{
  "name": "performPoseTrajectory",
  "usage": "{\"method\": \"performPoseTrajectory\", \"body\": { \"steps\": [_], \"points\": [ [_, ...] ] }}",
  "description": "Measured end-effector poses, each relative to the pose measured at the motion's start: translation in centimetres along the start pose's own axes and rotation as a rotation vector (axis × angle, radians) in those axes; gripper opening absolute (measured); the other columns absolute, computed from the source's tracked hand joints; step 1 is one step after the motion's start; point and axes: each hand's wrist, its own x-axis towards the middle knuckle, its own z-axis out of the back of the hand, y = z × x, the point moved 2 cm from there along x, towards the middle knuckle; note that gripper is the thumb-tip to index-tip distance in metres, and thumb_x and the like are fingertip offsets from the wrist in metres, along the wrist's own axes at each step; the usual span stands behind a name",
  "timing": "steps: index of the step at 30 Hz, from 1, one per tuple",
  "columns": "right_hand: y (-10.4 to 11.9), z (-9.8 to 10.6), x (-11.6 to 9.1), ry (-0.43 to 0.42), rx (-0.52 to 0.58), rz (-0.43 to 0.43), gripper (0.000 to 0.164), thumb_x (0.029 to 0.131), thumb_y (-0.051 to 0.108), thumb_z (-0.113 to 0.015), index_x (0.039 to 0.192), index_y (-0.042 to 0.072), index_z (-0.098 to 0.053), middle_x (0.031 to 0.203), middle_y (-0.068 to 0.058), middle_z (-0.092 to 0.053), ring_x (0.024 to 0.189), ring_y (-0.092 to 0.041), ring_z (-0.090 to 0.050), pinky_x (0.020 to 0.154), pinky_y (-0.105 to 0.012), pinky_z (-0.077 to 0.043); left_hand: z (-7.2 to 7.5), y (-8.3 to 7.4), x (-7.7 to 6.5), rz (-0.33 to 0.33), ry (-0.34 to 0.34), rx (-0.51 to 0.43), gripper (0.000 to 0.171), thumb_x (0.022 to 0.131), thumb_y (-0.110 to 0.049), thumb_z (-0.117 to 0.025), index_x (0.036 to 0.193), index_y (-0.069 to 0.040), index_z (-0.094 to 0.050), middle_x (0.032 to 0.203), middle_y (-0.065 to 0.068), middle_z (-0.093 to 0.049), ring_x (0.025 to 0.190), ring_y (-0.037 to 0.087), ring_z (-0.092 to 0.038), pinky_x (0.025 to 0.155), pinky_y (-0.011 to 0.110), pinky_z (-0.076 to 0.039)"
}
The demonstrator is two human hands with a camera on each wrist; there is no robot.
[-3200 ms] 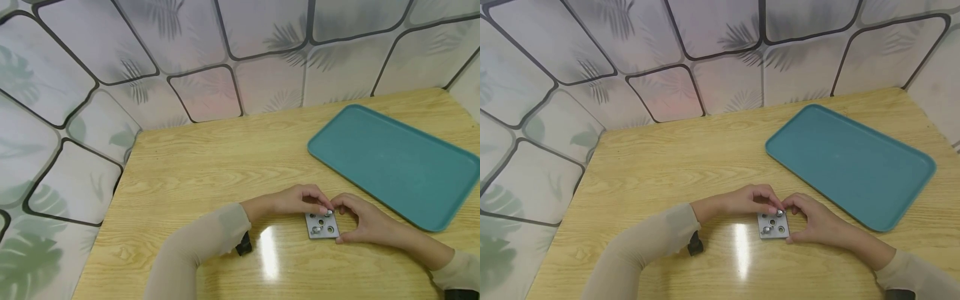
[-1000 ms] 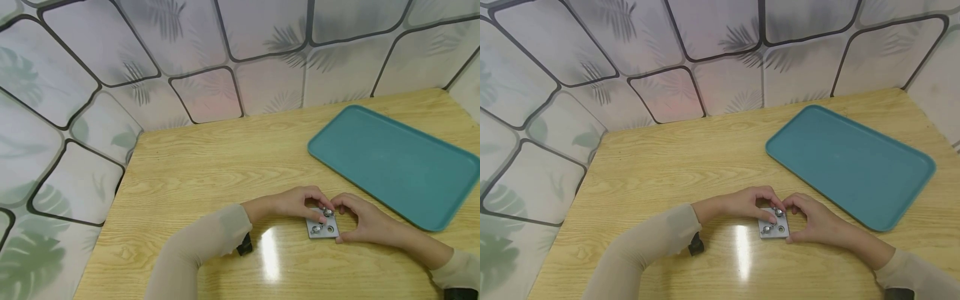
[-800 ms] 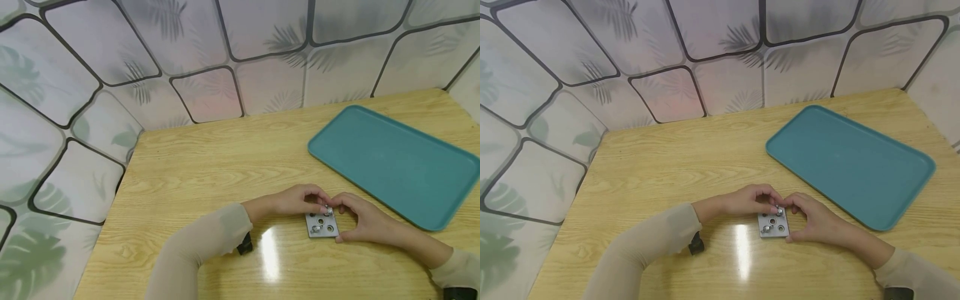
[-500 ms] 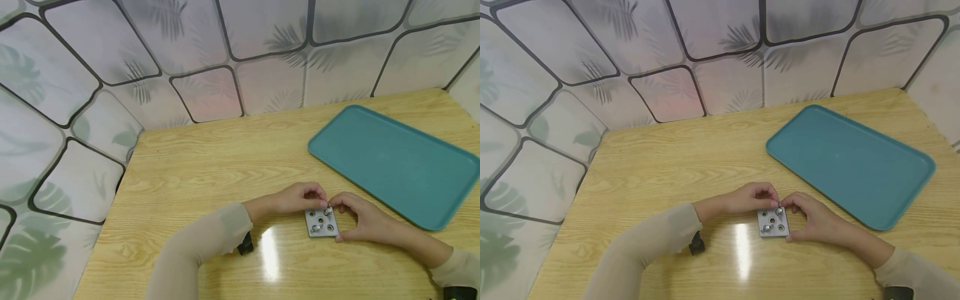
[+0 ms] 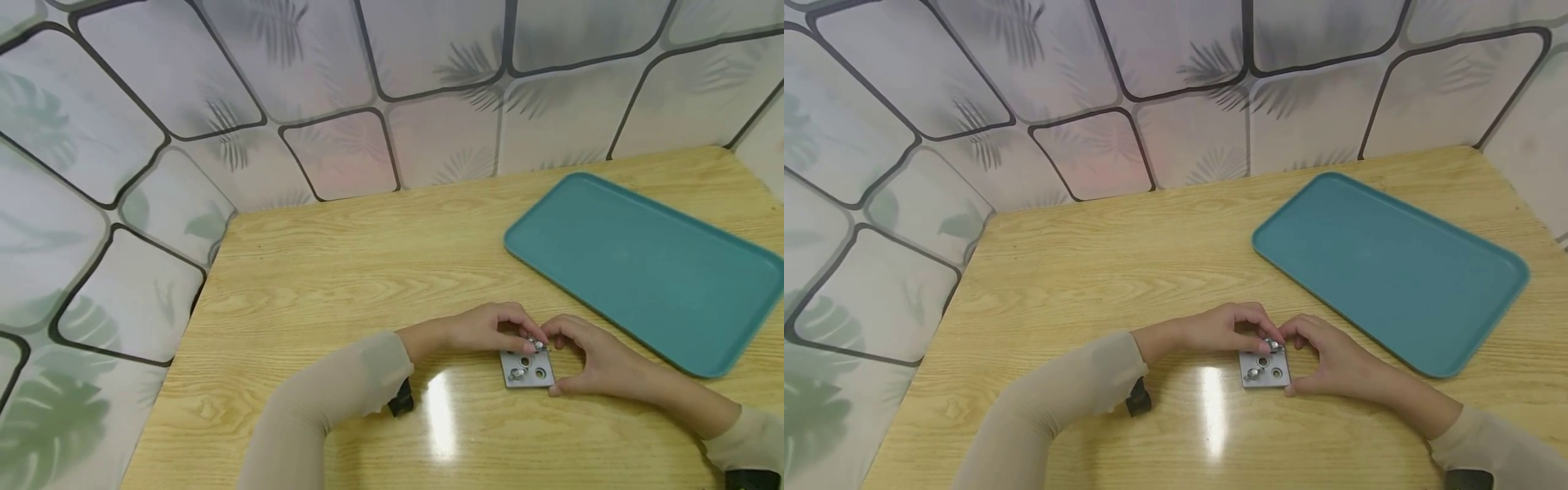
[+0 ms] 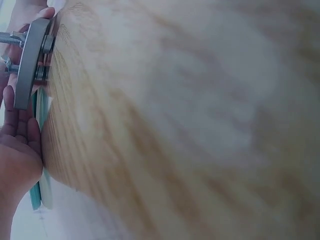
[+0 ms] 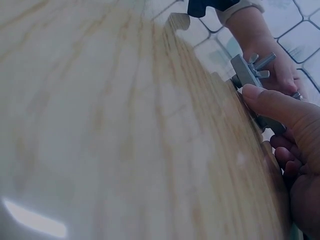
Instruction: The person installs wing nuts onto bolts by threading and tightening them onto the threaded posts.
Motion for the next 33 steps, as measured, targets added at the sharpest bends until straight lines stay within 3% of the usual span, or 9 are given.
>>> {"method": "performPoseTrajectory", "body": {
  "steps": [5, 9, 18, 27, 33],
  "points": [
    [0.04, -0.01, 0.05, -0.013, 0.013, 0.016, 0.065, 0.056, 0.017, -0.092, 0.111, 0.010, -0.057, 0.107, 0.008, -0.056, 0.088, -0.005, -0.047, 0.076, -0.013, -0.039, 0.00, 0.14, 0.17, 0.067, -0.089, -0.102, 0.022, 0.093, -0.011, -0.061, 0.113, -0.004, -0.061, 0.104, 0.002, -0.063, 0.087, -0.001, -0.054, 0.080, 0.013, -0.046],
    [0.00, -0.05, 0.07, -0.015, 0.024, 0.026, 0.065, 0.056, 0.017, -0.092, 0.111, 0.010, -0.057, 0.106, 0.007, -0.056, 0.087, -0.005, -0.048, 0.076, -0.014, -0.039, -0.03, 0.23, 0.14, 0.097, -0.133, -0.132, 0.015, 0.093, -0.012, -0.061, 0.106, -0.003, -0.060, 0.096, 0.000, -0.062, 0.082, -0.002, -0.054, 0.078, 0.012, -0.046],
    [-0.09, -0.11, 0.06, -0.020, 0.001, 0.034, 0.067, 0.056, 0.019, -0.092, 0.111, 0.010, -0.056, 0.107, 0.008, -0.056, 0.087, -0.005, -0.047, 0.075, -0.014, -0.039, -0.01, 0.32, -0.02, 0.082, -0.106, -0.107, 0.015, 0.095, -0.016, -0.059, 0.104, -0.005, -0.062, 0.096, -0.002, -0.061, 0.085, -0.002, -0.052, 0.079, 0.013, -0.045],
    [0.06, 0.02, 0.02, -0.009, 0.000, 0.011, 0.063, 0.058, 0.020, -0.092, 0.110, 0.014, -0.057, 0.104, 0.009, -0.056, 0.088, -0.004, -0.047, 0.077, -0.013, -0.038, 0.01, 0.12, -0.01, 0.002, 0.000, 0.020, 0.028, 0.088, -0.014, -0.068, 0.115, -0.009, -0.065, 0.103, -0.004, -0.056, 0.093, -0.002, -0.048, 0.088, 0.012, -0.041],
    [0.00, -0.03, 0.04, -0.014, 0.005, 0.028, 0.066, 0.056, 0.018, -0.092, 0.111, 0.011, -0.057, 0.106, 0.009, -0.055, 0.088, -0.004, -0.047, 0.076, -0.014, -0.039, 0.07, 0.23, 0.05, 0.013, -0.034, 0.006, 0.025, 0.092, -0.013, -0.063, 0.115, -0.007, -0.065, 0.103, -0.001, -0.059, 0.090, -0.003, -0.050, 0.083, 0.013, -0.044]
  ]
}}
